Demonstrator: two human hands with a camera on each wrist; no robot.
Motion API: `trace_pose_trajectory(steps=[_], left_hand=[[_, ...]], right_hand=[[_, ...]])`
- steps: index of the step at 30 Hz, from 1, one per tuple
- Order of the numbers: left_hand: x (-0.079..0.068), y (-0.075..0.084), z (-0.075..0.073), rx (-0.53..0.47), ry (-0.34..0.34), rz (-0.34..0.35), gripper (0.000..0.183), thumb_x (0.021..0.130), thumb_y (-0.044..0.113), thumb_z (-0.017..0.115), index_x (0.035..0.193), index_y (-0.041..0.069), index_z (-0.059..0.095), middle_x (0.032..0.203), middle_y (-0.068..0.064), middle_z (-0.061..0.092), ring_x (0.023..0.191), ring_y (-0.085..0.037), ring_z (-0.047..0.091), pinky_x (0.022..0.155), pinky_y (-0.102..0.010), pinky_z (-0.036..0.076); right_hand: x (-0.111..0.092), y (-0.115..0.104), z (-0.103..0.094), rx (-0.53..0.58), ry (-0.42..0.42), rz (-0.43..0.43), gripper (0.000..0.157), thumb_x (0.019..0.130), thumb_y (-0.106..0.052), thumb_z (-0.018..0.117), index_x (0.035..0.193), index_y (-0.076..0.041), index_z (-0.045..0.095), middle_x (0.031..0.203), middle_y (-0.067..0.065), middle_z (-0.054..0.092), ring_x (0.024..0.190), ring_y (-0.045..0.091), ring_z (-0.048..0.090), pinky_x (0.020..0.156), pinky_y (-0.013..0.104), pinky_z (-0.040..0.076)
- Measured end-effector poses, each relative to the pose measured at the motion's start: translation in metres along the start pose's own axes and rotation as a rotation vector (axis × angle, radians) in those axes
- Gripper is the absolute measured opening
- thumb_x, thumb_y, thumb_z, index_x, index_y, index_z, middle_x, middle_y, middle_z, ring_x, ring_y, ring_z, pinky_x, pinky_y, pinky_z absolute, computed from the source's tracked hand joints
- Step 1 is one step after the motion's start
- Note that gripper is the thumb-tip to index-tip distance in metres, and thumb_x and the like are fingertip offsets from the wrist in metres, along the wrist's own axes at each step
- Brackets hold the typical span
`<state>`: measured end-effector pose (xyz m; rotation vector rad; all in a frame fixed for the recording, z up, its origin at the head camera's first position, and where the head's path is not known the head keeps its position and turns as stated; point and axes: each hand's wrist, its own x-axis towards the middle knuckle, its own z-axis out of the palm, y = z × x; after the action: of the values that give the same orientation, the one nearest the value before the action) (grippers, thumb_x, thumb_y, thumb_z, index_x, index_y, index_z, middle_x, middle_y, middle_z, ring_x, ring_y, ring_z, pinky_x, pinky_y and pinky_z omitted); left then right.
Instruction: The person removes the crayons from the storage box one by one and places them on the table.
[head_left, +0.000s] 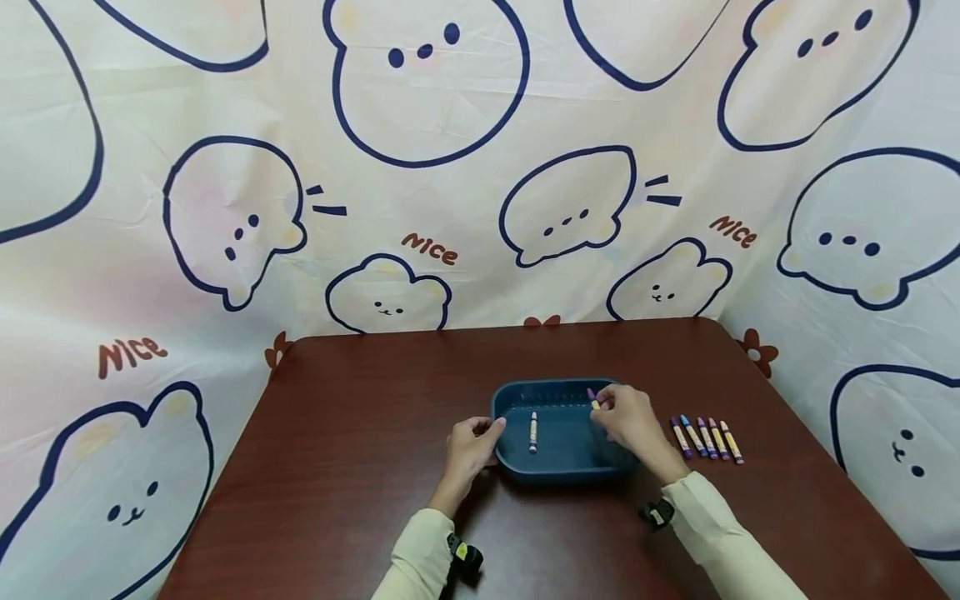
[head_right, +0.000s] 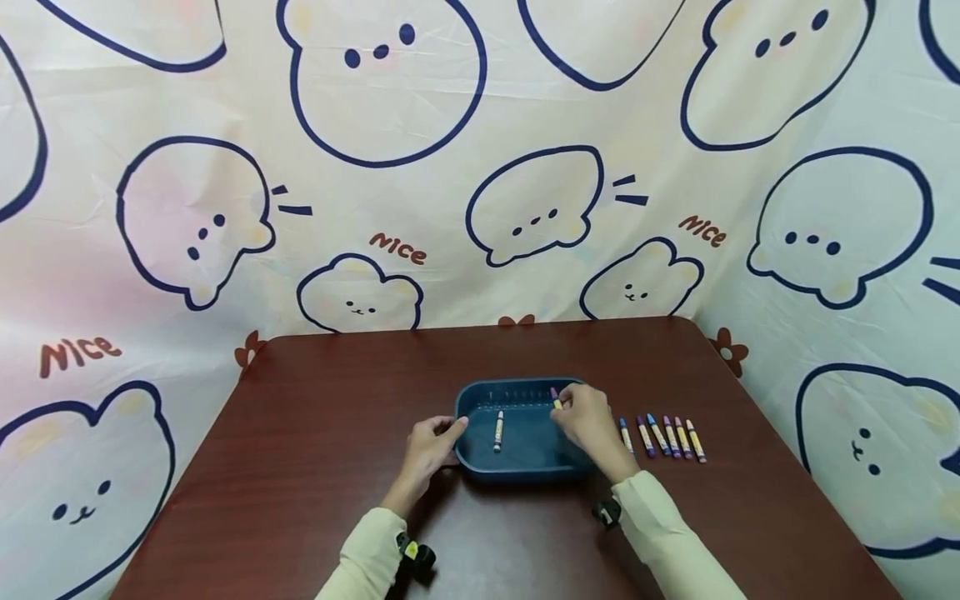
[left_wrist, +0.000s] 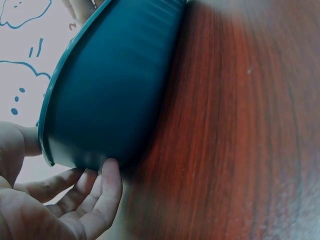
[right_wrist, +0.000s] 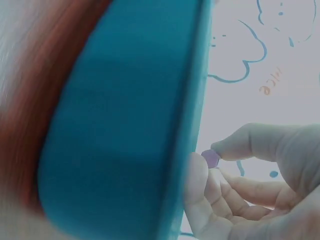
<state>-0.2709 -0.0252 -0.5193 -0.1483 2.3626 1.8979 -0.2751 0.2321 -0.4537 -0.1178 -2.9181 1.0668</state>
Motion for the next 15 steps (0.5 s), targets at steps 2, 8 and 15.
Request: trace_pose_trajectory(steps=[2,8,15], left_hand=[[0.000,0.000,-0.001,0.001,0.009,-0.006,0.050,0.098,0.039,0.067,0.131,0.001,0.065,0.121,-0.018,0.068,0.083,-0.022,0.075,0.071,-0.037,0.064],[0.001,-0.001,-0.001,0.014,0.024,-0.013,0.049,0.098,0.040,0.067,0.129,0.002,0.066,0.121,-0.018,0.069,0.078,-0.021,0.075,0.070,-0.036,0.064],[0.003,0.001,0.003,0.012,0.024,-0.032,0.049,0.098,0.040,0.068,0.130,0.003,0.066,0.121,-0.017,0.069,0.080,-0.020,0.075,0.071,-0.036,0.064]], right_hand=[[0.000,0.004,-0.009,0.011,0.004,0.010,0.024,0.091,-0.008,0.067,0.110,0.005,0.066,0.086,0.010,0.064,0.062,0.015,0.066,0.055,0.029,0.058],[-0.003,0.024,-0.038,0.001,0.047,0.035,0.027,0.093,-0.010,0.065,0.114,0.007,0.065,0.090,0.013,0.064,0.068,0.022,0.071,0.057,0.030,0.061],[-0.009,0.060,-0.074,-0.059,0.087,0.071,0.033,0.093,-0.015,0.063,0.115,0.009,0.064,0.090,0.016,0.068,0.064,0.017,0.070,0.054,0.029,0.055]])
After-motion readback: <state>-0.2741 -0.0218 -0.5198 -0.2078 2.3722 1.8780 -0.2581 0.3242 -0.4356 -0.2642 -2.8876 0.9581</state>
